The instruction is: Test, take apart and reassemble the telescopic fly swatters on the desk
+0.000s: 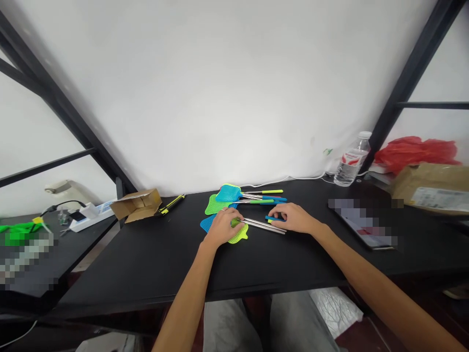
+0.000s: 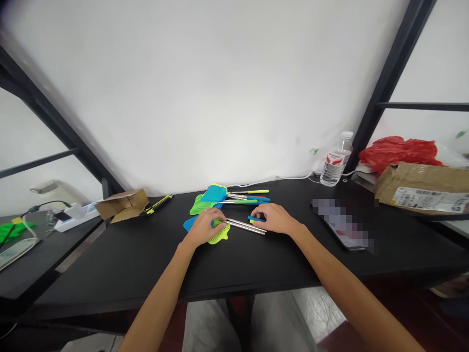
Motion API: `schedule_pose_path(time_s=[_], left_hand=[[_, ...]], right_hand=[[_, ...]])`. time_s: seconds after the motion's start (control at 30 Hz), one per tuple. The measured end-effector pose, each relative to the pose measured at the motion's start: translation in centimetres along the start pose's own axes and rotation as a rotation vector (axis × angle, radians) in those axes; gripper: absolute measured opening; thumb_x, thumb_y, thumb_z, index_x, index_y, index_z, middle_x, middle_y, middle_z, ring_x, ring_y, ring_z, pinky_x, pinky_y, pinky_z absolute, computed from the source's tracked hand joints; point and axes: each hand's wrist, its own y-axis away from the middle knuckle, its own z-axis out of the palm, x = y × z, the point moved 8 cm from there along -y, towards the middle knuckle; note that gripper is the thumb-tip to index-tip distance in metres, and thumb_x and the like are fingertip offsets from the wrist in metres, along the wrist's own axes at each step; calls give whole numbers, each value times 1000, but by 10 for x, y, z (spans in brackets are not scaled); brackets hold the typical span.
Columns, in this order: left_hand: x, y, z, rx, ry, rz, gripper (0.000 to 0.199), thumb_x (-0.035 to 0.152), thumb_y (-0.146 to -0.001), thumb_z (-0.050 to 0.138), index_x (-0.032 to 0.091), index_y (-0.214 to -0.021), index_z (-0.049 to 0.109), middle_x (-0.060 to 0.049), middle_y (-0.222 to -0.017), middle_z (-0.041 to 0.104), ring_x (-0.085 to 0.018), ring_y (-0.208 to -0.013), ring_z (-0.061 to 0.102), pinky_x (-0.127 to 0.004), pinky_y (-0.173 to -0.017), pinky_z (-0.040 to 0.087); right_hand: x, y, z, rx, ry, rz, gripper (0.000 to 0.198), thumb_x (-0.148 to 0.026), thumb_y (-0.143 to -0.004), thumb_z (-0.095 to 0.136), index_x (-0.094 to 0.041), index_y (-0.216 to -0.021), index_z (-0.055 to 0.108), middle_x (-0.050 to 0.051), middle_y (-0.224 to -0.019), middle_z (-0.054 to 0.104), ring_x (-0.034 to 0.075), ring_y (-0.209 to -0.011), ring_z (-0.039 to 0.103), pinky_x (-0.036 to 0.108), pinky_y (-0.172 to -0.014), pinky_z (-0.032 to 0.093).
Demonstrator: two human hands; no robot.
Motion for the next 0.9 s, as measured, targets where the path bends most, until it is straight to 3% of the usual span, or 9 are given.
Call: schedule_pose_path(time_s=[0.13,0.27,0.4,0.7,0.9], left_hand=[[3,1,6,-80,-80,3,20,35,-92,56,26,-92,74,-5,-106,69,-25,-103,63,-46,-110,38],[4,1,4,-72,-77,20,21,32,-95,53,23,-87,71,-6,-107,68,-23,-102,62,-45,-106,40],[0,-2,-6,38,9,28,24,33,-97,51,21,-85,68,-6,-102,68,-22,-98,62,-41,-97,45],[-19,5,-45,422,127,-110,36,43,-98,48,19,-77,65,-4,-84,67,-19,-82,62,-31,-76,46],[-23,8,-49,454,151,-155,37,43,-97,49,18,-74,65,-2,-78,65,-17,-74,59,-28,-71,43]], right_hand=[[-3,0,0,-23,8,6,28,-43,-81,68,-26,-103,75,1,-89,73,14,-71,63,25,-63,41],[-4,1,-1,0,54,8,28,-38,-82,65,-25,-104,76,2,-91,75,18,-74,66,27,-67,44],[2,1,-1,43,68,20,28,-33,-89,56,-24,-107,76,4,-96,77,22,-80,70,30,-75,48],[2,-1,-1,26,8,5,42,-49,-101,41,-24,-115,72,7,-124,71,26,-108,68,35,-85,50],[-2,-1,-4,51,-50,-2,42,-49,-102,40,-25,-115,71,6,-116,74,25,-105,68,34,-86,49]])
